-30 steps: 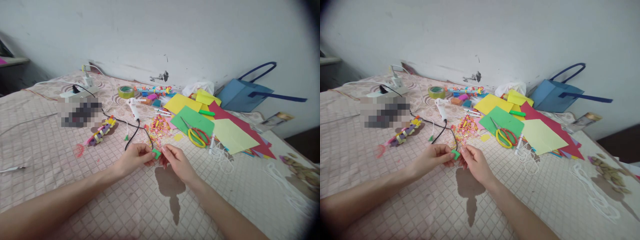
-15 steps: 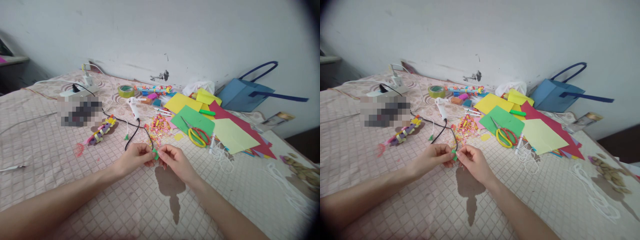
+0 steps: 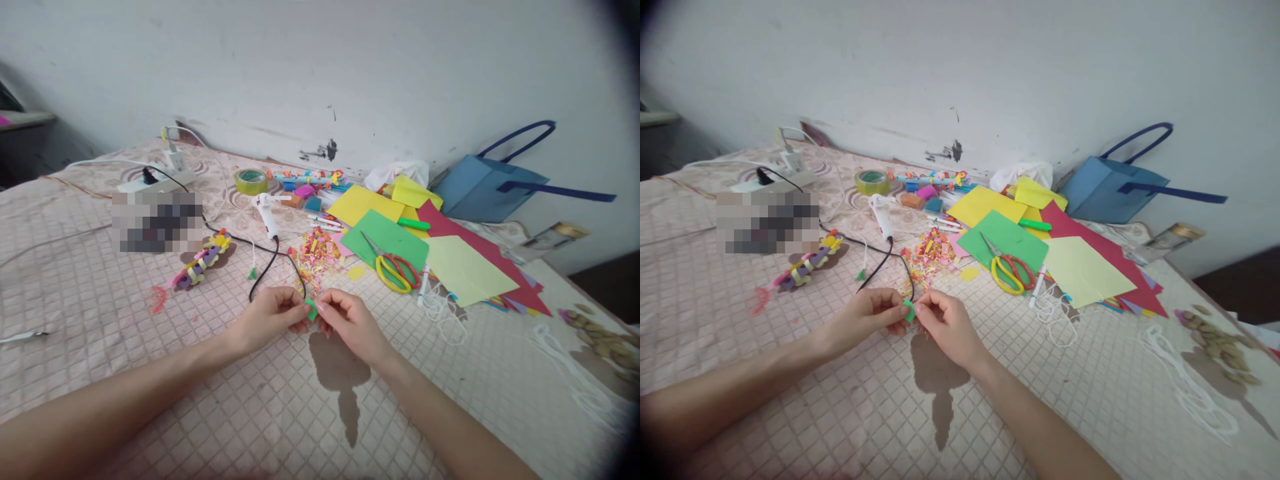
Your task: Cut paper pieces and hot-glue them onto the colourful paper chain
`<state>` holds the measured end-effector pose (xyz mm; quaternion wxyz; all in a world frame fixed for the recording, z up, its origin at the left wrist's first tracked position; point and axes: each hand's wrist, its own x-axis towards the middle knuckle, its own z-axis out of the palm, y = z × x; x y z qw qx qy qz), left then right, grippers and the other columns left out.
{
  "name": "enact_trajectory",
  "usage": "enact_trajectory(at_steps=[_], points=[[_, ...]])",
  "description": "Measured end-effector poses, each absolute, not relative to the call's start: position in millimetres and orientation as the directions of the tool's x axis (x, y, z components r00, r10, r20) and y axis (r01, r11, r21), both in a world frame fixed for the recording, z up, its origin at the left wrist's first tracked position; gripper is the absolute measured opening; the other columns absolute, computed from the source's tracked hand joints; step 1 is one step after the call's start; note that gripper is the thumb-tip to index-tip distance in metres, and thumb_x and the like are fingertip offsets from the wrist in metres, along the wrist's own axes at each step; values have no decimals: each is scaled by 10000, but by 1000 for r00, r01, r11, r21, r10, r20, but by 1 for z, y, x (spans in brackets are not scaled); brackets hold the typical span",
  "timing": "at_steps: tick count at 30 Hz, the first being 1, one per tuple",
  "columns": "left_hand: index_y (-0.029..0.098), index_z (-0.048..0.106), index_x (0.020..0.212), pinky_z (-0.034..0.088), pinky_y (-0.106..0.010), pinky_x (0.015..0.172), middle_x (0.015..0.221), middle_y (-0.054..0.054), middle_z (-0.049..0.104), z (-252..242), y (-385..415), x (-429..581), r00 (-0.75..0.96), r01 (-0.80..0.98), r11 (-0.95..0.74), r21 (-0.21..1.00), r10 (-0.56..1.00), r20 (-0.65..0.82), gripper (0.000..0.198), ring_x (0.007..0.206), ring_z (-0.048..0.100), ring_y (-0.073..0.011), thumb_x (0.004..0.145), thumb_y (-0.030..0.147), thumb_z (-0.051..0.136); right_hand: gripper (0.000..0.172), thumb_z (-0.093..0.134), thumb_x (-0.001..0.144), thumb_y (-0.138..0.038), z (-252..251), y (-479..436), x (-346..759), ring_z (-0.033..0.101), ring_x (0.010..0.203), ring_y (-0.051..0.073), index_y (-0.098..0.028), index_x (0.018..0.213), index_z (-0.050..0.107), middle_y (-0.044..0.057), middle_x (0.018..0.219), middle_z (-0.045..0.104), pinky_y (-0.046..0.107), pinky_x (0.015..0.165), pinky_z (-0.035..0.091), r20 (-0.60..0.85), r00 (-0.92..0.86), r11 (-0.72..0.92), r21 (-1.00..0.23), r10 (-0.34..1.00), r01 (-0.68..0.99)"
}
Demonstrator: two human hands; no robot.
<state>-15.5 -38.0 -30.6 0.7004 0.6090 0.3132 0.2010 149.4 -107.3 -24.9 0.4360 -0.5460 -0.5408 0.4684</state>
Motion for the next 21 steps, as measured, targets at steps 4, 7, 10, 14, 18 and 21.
enact_trajectory(at_steps=[4, 7, 10, 14, 18, 21], points=[[137, 536, 687, 466, -223, 587, 612, -3, 623, -30, -39, -15, 723, 106, 167, 980, 664, -191, 272, 583, 589, -102, 760, 380, 634, 310, 465, 887, -451, -25, -106, 152, 522, 538, 110, -185, 758, 559, -25, 598, 537, 217, 470, 408, -65, -20, -62, -991, 998, 119], [141, 538, 686, 467, -227, 592, 609, -4, 622, -30, -40, -15, 720, 119, 166, 979, 665, -200, 266, 587, 591, -106, 763, 380, 626, 282, 510, 868, -434, -24, -106, 153, 508, 533, 101, -180, 759, 563, -27, 606, 532, 217, 482, 406, -62, -39, -56, -987, 997, 148], [143, 550, 693, 465, -230, 593, 611, -3, 623, -30, -41, -15, 716, 131, 144, 981, 671, -194, 251, 586, 590, -107, 764, 372, 621, 221, 567, 840, -386, -24, -106, 155, 497, 543, 94, -178, 767, 566, -26, 642, 533, 214, 486, 399, -50, -52, -40, -982, 997, 184], [144, 562, 699, 458, -223, 580, 607, 1, 621, -31, -41, -14, 713, 135, 118, 984, 678, -179, 235, 580, 587, -105, 760, 362, 625, 188, 571, 836, -360, -25, -106, 156, 493, 548, 94, -183, 775, 565, -29, 652, 531, 214, 484, 396, -49, -47, -39, -980, 998, 197], [141, 564, 700, 465, -223, 586, 609, 1, 621, -31, -40, -14, 717, 132, 116, 984, 675, -176, 243, 584, 591, -105, 763, 369, 622, 174, 563, 842, -343, -26, -106, 155, 480, 535, 90, -183, 771, 565, -35, 639, 527, 218, 494, 397, -43, -55, -31, -980, 998, 195], [136, 575, 720, 473, -228, 604, 634, -7, 632, -31, -40, -14, 720, 132, 126, 983, 669, -183, 247, 613, 604, -112, 763, 373, 628, 171, 562, 841, -330, -24, -106, 154, 463, 521, 86, -184, 753, 556, -39, 628, 514, 218, 489, 388, -26, -36, -18, -981, 999, 191]])
